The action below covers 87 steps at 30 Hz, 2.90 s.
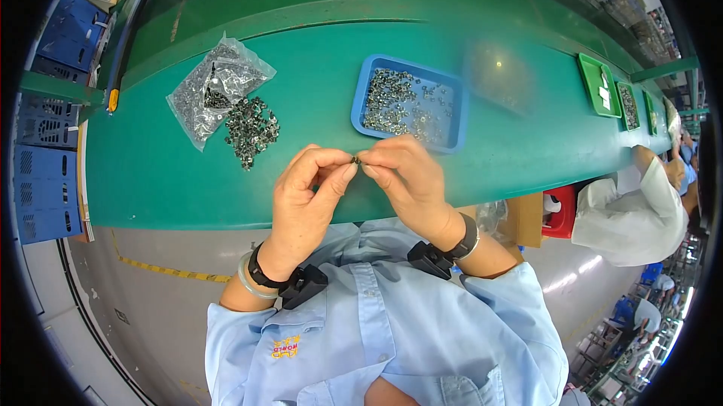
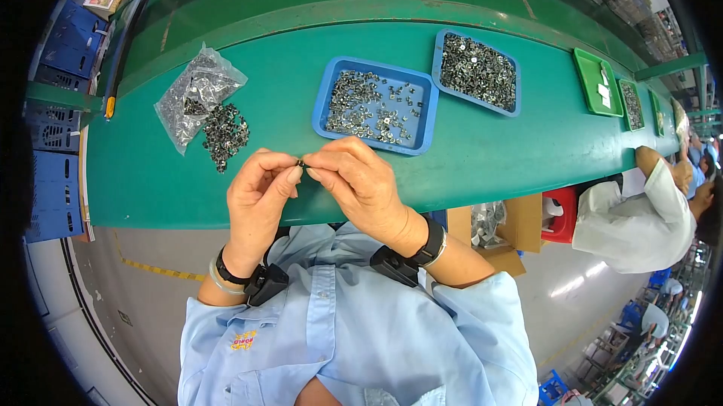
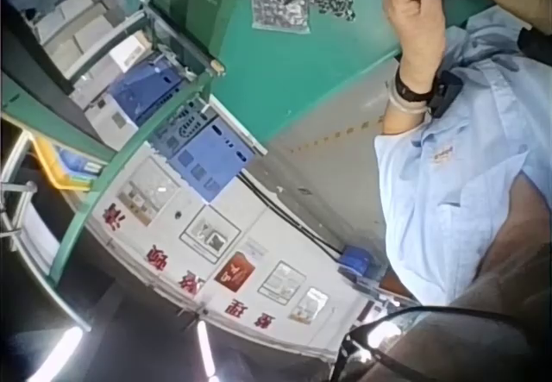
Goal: Assembling small electronic components into housing or onto boards at a factory workstation.
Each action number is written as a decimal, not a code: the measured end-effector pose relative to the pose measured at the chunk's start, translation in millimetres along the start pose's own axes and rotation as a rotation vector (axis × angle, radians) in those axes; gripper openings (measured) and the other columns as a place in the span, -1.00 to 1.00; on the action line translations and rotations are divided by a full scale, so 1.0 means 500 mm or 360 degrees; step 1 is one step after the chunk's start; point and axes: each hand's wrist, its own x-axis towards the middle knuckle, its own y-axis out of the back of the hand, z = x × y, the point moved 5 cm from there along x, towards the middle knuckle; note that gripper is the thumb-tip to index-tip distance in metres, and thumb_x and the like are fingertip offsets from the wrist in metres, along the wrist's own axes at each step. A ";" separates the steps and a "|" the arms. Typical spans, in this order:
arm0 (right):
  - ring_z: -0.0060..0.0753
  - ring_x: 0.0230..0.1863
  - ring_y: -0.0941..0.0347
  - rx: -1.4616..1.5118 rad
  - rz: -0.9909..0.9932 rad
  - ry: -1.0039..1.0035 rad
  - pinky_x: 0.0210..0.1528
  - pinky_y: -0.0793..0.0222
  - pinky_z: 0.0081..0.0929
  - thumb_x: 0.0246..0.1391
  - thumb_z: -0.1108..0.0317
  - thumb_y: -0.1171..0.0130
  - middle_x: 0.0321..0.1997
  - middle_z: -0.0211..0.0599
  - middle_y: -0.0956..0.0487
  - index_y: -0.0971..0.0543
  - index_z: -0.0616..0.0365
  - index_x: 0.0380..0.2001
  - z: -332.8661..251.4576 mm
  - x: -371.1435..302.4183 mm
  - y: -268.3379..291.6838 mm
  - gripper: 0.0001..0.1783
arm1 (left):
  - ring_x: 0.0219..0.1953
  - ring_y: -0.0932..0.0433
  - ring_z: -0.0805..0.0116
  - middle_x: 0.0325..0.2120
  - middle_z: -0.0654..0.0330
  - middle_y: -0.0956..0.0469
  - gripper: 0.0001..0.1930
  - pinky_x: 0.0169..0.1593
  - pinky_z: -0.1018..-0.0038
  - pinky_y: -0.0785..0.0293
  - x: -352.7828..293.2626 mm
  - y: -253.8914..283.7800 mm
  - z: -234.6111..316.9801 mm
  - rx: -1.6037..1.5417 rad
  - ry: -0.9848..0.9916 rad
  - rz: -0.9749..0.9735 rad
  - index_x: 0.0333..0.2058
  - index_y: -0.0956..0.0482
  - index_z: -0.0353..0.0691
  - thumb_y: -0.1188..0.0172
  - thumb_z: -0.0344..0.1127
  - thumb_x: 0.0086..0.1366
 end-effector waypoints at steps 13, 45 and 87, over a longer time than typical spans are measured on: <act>-0.35 -0.40 -0.44 -0.0083 -0.0076 -0.0082 -0.36 -0.35 -0.49 -0.03 0.47 -0.20 -0.42 -0.27 -0.53 -0.55 0.17 -0.32 0.002 0.002 0.016 -0.85 | -0.52 -0.45 0.28 -0.52 0.17 -0.42 -0.82 -0.48 0.45 -0.38 -0.003 -0.023 0.048 0.1000 -0.0862 0.0000 -0.35 -0.48 -0.29 -0.22 -0.56 0.03; -0.60 -0.35 -0.49 0.0792 -0.0117 -0.0724 -0.24 -0.45 -0.62 0.15 0.44 -0.05 -0.40 -0.36 -0.57 -0.51 0.29 -0.25 0.015 -0.012 0.000 -0.85 | -0.46 -0.50 0.27 -0.44 0.15 -0.49 -0.70 -0.45 0.44 -0.44 -0.002 -0.026 0.047 0.0987 -0.1130 0.0024 -0.25 -0.51 -0.32 -0.25 -0.58 -0.04; -0.52 -0.40 -0.50 -0.0123 -0.0214 -0.0535 -0.40 -0.39 -0.60 0.00 0.52 -0.15 -0.46 -0.32 -0.56 -0.52 0.24 -0.37 -0.011 0.029 0.059 -0.92 | -0.48 -0.48 0.24 -0.46 0.13 -0.47 -0.71 -0.45 0.44 -0.41 0.024 -0.055 0.026 0.1011 -0.1340 -0.0044 -0.24 -0.51 -0.33 -0.26 -0.52 -0.02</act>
